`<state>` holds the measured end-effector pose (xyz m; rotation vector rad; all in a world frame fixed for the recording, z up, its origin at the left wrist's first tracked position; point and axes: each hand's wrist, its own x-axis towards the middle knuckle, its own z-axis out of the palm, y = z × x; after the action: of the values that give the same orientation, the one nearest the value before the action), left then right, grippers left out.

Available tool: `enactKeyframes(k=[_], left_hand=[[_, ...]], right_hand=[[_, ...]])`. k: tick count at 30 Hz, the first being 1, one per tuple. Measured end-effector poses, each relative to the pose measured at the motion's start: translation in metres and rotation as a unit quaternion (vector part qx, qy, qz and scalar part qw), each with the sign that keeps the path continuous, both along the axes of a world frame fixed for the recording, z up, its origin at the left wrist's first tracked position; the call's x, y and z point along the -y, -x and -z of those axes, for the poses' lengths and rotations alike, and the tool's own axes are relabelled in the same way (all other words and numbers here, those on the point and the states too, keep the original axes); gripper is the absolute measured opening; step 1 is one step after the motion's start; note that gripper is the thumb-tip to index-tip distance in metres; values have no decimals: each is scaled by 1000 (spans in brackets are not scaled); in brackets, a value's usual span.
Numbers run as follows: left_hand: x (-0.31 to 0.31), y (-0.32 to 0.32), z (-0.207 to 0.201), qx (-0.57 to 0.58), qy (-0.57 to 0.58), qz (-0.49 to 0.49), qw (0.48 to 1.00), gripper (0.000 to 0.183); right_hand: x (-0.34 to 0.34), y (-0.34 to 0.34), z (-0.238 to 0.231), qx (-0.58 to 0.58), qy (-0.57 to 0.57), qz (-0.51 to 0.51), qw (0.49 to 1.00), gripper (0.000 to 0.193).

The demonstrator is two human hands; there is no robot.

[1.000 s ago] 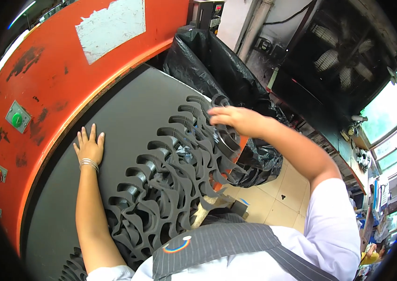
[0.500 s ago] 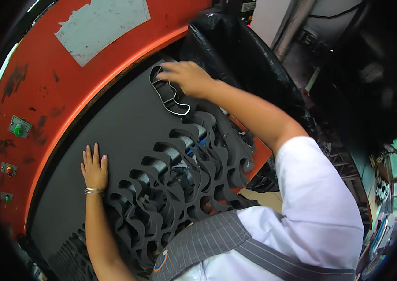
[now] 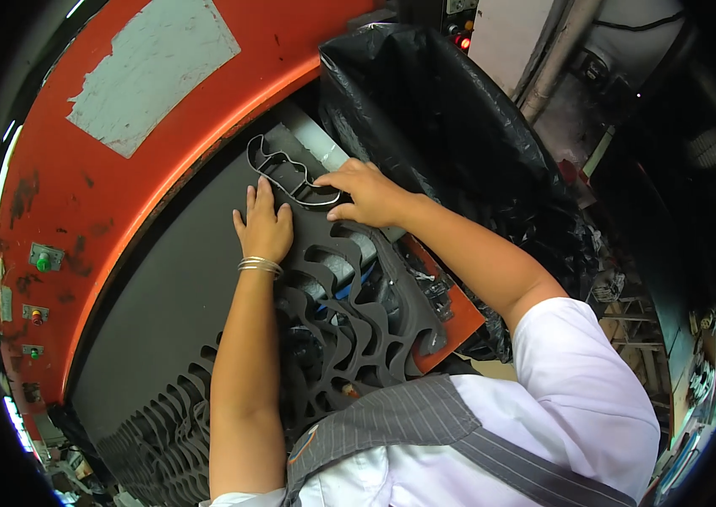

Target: Using a hydraulic clicker press to cut shoe components from a sheet of synthetic material.

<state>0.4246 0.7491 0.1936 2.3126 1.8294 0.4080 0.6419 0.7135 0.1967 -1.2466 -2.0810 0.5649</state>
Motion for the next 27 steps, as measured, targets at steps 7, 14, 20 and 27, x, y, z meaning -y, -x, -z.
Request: enactKeyframes(k=[7,14,20,27], left_hand=[[-2,-3,-3,-21,23,43,999,62],[0,-6,-9,-36,38,39,998,64],[3,-7,-12,-49,62,36,996,66],[-24,12,-5,-60,13,80,995,60]], right_hand=[[12,1,27,-175,46,27,983,53],[5,-4,27,-169,-13,4,985,49],[12,2,39,-189,-18,21,982,51],[-10,4,20,-130,-14,55,990,60]])
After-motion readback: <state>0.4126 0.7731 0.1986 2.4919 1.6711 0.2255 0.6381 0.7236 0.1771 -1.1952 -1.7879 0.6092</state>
